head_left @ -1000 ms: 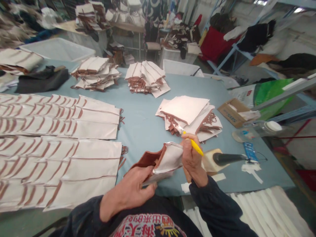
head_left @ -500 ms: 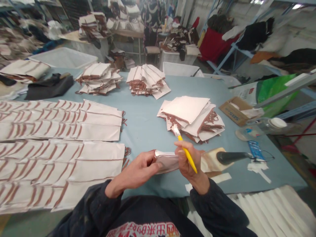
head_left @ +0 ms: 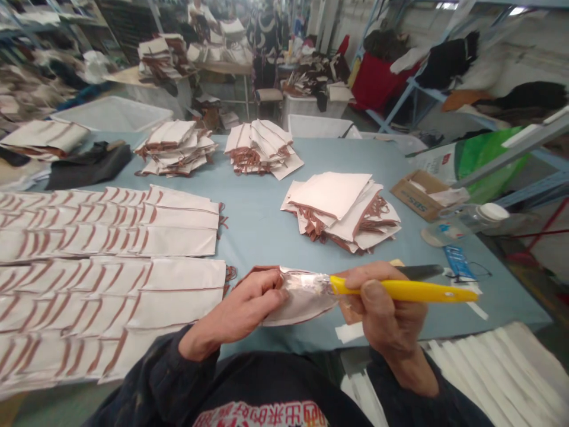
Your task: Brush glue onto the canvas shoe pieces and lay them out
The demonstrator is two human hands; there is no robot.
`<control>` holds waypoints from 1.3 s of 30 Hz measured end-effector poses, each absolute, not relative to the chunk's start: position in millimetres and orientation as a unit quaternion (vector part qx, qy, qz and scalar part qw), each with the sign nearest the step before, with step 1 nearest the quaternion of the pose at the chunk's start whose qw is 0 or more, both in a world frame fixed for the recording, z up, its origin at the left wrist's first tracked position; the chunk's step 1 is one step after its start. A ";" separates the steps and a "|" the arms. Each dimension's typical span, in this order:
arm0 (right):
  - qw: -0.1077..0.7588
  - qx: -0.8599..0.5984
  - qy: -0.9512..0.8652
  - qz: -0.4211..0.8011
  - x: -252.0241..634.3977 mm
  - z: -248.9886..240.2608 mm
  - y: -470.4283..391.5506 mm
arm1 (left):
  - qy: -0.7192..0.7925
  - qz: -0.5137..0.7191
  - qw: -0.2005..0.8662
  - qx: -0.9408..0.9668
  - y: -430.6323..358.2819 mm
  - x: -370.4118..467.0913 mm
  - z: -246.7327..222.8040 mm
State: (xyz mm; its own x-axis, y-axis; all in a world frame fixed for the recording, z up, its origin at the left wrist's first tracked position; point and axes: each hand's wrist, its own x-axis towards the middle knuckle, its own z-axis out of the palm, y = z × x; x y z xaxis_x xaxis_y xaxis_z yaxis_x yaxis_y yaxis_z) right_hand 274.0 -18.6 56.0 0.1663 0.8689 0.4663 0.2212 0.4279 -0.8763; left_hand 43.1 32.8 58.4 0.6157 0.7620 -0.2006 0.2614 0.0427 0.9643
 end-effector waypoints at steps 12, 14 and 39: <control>0.638 -0.449 -0.610 0.135 267.1 66.2 -28.8 | 0.397 0.203 0.650 0.615 24.1 40.1 61.7; 0.626 -0.448 -0.622 0.143 267.5 66.0 -30.9 | 0.384 0.201 0.649 0.625 23.1 40.3 60.8; 0.581 -0.531 -0.589 0.183 267.4 56.2 -45.6 | 0.249 0.275 0.185 0.910 17.1 44.2 5.5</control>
